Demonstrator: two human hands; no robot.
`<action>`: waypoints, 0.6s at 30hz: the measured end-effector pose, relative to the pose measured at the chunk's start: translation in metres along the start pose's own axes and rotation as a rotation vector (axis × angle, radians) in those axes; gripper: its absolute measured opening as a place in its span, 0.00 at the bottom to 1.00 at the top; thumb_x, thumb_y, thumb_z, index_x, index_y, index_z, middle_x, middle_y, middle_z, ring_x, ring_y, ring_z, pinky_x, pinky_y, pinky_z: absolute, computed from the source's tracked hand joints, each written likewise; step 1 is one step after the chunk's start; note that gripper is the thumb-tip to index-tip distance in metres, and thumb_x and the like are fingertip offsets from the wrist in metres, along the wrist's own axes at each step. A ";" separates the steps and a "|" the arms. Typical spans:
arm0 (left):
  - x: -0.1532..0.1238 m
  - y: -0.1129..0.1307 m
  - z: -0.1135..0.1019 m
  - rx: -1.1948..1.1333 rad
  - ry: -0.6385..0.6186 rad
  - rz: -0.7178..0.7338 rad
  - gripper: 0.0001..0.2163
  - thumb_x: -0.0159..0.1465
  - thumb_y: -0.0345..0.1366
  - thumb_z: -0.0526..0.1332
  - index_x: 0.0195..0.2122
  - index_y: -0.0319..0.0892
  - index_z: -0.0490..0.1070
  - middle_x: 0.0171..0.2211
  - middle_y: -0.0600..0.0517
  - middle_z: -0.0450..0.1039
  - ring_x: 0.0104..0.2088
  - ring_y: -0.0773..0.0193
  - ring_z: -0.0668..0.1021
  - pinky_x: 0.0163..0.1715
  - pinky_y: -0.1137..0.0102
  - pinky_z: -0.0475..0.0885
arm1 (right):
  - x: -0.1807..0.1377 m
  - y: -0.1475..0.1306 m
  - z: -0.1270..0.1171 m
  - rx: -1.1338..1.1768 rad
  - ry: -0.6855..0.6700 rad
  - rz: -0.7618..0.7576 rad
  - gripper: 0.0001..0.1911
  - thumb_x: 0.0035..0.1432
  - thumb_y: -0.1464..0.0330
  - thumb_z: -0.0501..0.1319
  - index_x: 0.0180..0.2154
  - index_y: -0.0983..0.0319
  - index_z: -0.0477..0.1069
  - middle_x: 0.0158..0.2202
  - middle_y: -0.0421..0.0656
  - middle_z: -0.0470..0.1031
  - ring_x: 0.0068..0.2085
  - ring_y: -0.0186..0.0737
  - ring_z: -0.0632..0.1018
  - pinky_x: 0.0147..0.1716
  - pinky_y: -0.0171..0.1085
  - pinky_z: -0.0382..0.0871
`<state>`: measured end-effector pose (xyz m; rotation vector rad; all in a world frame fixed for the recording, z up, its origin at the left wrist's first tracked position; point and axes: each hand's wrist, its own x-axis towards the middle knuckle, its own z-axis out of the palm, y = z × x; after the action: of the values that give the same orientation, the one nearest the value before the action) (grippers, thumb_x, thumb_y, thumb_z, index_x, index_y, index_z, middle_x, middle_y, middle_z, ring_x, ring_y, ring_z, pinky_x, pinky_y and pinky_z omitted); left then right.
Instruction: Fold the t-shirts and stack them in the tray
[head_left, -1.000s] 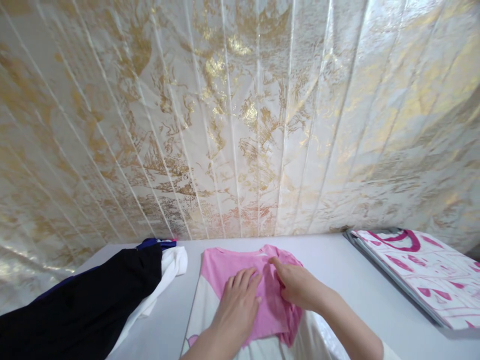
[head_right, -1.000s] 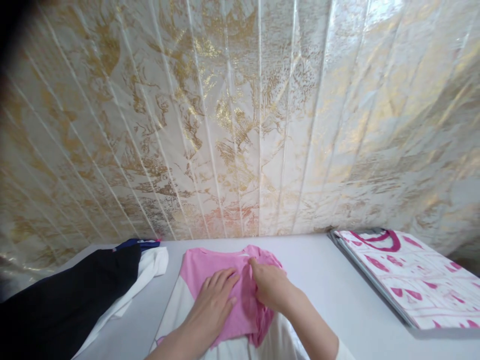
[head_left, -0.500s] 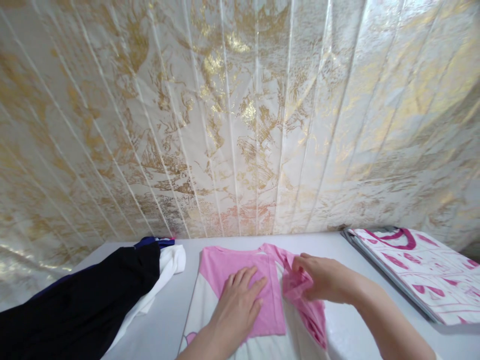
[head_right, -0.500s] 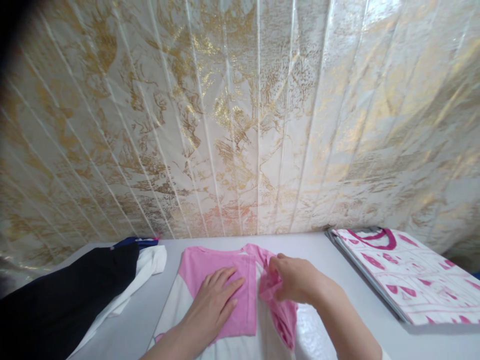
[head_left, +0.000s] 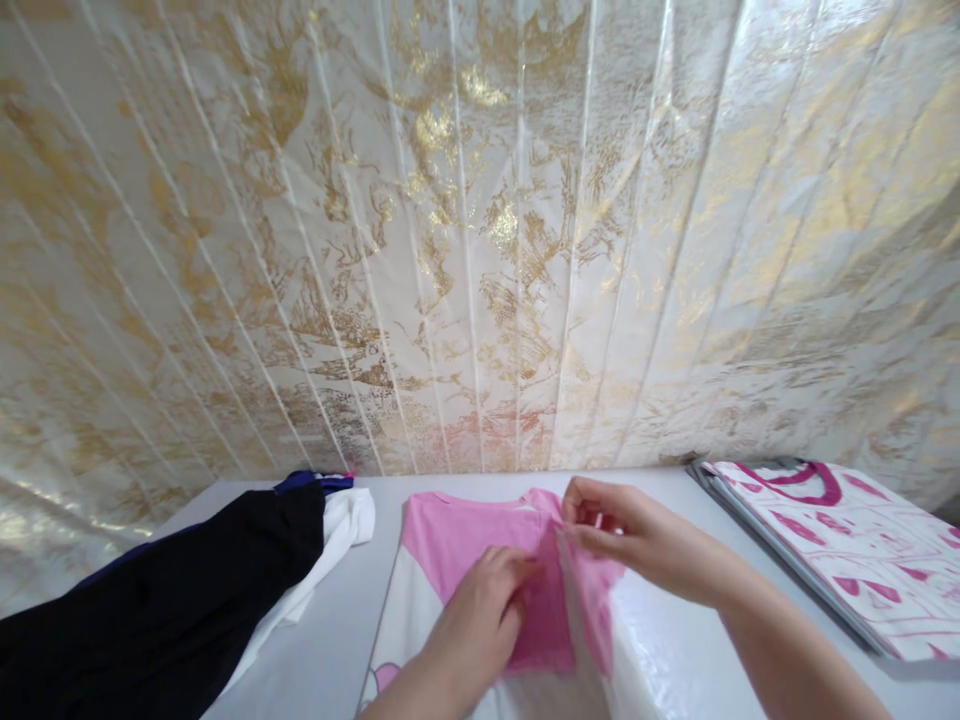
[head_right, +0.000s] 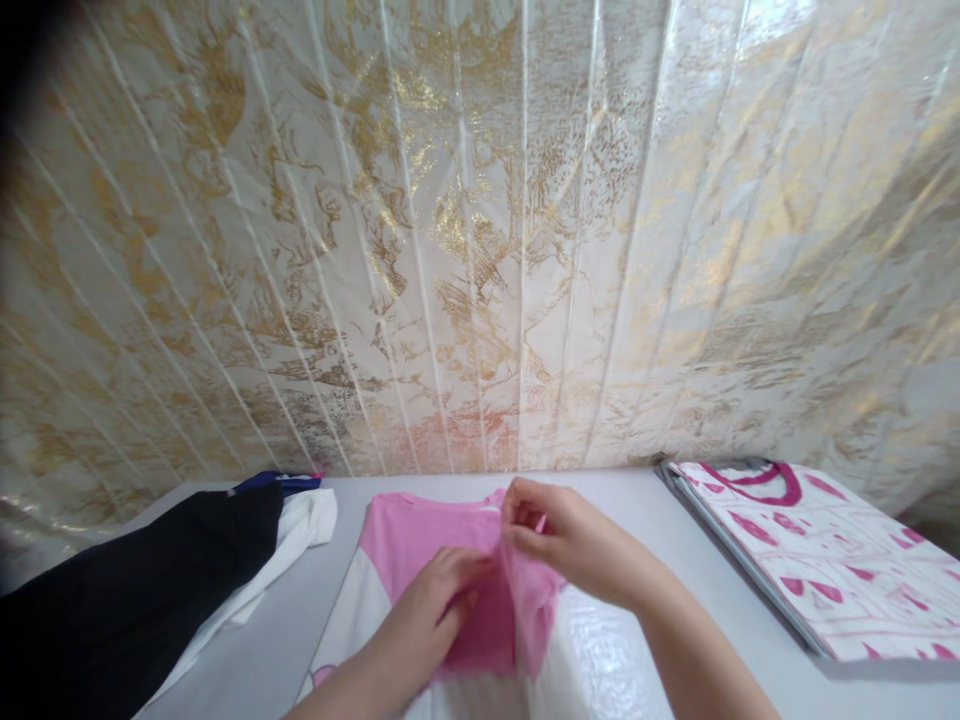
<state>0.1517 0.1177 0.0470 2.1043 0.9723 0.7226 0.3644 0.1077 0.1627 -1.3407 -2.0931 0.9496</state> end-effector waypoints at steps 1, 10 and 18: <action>0.001 -0.001 -0.001 -0.152 0.045 -0.067 0.16 0.68 0.38 0.51 0.56 0.49 0.68 0.53 0.48 0.72 0.55 0.55 0.71 0.55 0.60 0.65 | 0.003 -0.005 0.007 0.107 -0.048 -0.062 0.04 0.56 0.66 0.57 0.33 0.59 0.69 0.32 0.40 0.74 0.34 0.37 0.74 0.33 0.33 0.67; 0.012 -0.012 -0.023 -0.515 0.111 -0.520 0.34 0.63 0.55 0.56 0.65 0.42 0.51 0.52 0.42 0.72 0.50 0.53 0.76 0.48 0.62 0.71 | 0.042 0.089 0.005 0.085 0.288 0.052 0.27 0.39 0.82 0.47 0.41 0.60 0.69 0.44 0.44 0.75 0.47 0.39 0.76 0.44 0.38 0.67; -0.002 0.036 -0.025 0.249 0.090 -0.201 0.31 0.56 0.20 0.50 0.60 0.50 0.60 0.58 0.51 0.67 0.56 0.61 0.72 0.55 0.69 0.65 | 0.038 0.119 0.009 -0.236 0.056 -0.071 0.34 0.30 0.85 0.46 0.38 0.58 0.74 0.42 0.39 0.77 0.47 0.40 0.72 0.49 0.39 0.60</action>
<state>0.1475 0.1086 0.0897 2.1564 1.3626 0.6246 0.4117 0.1728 0.0673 -1.3780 -2.2481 0.6440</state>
